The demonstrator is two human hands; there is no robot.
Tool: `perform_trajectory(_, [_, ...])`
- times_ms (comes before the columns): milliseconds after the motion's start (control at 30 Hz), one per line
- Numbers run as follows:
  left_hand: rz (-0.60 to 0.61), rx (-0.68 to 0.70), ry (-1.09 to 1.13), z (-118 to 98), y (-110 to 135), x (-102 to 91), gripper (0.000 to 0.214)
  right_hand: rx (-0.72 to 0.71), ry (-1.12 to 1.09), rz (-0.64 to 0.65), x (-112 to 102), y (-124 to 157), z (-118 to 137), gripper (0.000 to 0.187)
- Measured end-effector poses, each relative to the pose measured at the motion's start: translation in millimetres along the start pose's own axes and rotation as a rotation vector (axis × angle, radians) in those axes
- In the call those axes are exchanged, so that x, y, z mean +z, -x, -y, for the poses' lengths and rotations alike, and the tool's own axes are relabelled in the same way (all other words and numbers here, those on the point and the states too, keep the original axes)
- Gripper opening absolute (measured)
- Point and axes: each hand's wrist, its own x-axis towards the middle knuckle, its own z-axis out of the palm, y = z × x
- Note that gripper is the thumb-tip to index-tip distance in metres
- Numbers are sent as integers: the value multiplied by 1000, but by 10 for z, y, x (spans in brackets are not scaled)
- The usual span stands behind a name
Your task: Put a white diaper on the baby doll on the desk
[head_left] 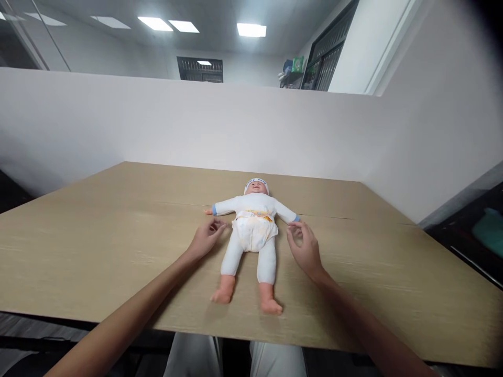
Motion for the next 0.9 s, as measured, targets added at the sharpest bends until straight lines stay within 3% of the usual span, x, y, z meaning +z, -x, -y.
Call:
perform_trajectory(100, [-129,35,-173,160,-335,99,41,-84,275,-33,222,-355,-335,43])
perform_trajectory(267, [-130,81,-352,360,-791,295,51,-101,391,161,572,-676,-626,48])
perform_trajectory(567, [-88,76,-507,442,-807,297,49,4,310,213,614,-668,-677,41])
perform_trajectory(733, [-86,-21,-510,226,-799,281,46,145,251,230,581,-694,-388,33])
perform_trajectory(900, [-69,-246,-255,-425,-541,1,38,319,98,265,321,-586,-89,34])
